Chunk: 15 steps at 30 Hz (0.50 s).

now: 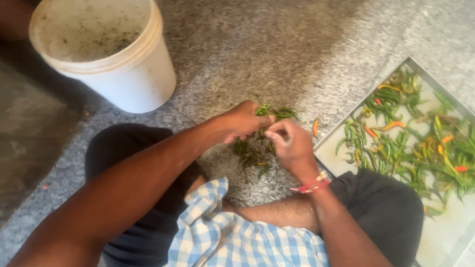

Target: The person sits on the floor and sorts through a pile of green chilies by hand, placing selected chilies into a white bucket while discarding stems and debris onto the floor.

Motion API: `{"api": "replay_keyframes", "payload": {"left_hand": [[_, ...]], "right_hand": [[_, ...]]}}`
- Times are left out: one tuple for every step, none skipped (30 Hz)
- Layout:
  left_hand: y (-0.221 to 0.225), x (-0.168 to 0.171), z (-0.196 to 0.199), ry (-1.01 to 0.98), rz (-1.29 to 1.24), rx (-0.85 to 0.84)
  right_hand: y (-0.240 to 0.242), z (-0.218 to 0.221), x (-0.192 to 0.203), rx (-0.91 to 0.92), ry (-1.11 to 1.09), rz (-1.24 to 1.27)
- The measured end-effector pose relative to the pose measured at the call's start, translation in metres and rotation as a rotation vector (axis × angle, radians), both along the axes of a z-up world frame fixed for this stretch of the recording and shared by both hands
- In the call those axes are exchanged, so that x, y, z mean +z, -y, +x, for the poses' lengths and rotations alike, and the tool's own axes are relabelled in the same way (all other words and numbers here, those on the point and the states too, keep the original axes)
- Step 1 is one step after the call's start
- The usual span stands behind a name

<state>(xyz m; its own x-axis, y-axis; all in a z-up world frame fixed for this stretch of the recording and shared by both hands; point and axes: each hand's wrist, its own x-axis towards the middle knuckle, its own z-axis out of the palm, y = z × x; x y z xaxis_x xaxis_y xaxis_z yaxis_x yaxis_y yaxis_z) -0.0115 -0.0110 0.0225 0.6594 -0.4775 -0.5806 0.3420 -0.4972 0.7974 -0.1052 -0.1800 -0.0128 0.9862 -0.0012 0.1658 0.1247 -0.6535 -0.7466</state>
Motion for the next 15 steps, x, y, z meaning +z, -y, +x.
{"api": "replay_keyframes", "payload": {"left_hand": [[0.0, -0.001, 0.0, -0.018, -0.073, 0.017], [-0.001, -0.002, 0.0, -0.036, -0.147, 0.037], [-0.001, -0.003, 0.002, 0.052, -0.13, 0.003], [-0.002, -0.005, 0.003, 0.138, -0.112, -0.03], [-0.004, -0.007, 0.005, 0.224, -0.094, -0.063], [-0.004, -0.01, 0.005, 0.295, -0.132, -0.121], [-0.005, -0.012, 0.004, 0.366, -0.171, -0.18], [-0.003, -0.015, 0.001, 0.433, -0.214, -0.235], [-0.001, -0.018, -0.001, 0.478, -0.195, -0.26], [0.001, -0.019, -0.002, 0.526, -0.174, -0.28], [0.003, -0.02, -0.003, 0.574, -0.154, -0.3], [0.004, -0.02, -0.005, 0.547, -0.139, -0.296], [0.005, -0.021, -0.006, 0.521, -0.124, -0.293], [0.006, -0.02, -0.006, 0.495, -0.111, -0.287], [0.007, -0.02, -0.005, 0.468, -0.064, -0.282]], "right_hand": [[-0.001, -0.001, 0.0, 0.024, 0.07, -0.027], [0.001, 0.0, 0.001, 0.009, 0.015, 0.104], [0.004, 0.002, 0.0, -0.004, -0.039, 0.235], [0.007, 0.004, -0.001, -0.015, -0.094, 0.369], [0.012, 0.007, -0.002, -0.022, -0.213, 0.68], [0.019, 0.01, -0.003, -0.026, -0.334, 0.989], [0.025, 0.012, -0.006, -0.03, -0.455, 1.298], [0.032, 0.013, -0.009, -0.022, -0.471, 1.321], [0.036, 0.013, -0.013, -0.015, -0.486, 1.344], [0.038, 0.014, -0.018, -0.002, -0.502, 1.365], [0.038, 0.015, -0.023, -0.02, -0.456, 1.294], [0.037, 0.015, -0.028, -0.035, -0.414, 1.223], [0.036, 0.016, -0.033, -0.048, -0.372, 1.152], [0.036, 0.018, -0.036, -0.069, -0.35, 1.018], [0.038, 0.019, -0.038, -0.088, -0.327, 0.883]]}}
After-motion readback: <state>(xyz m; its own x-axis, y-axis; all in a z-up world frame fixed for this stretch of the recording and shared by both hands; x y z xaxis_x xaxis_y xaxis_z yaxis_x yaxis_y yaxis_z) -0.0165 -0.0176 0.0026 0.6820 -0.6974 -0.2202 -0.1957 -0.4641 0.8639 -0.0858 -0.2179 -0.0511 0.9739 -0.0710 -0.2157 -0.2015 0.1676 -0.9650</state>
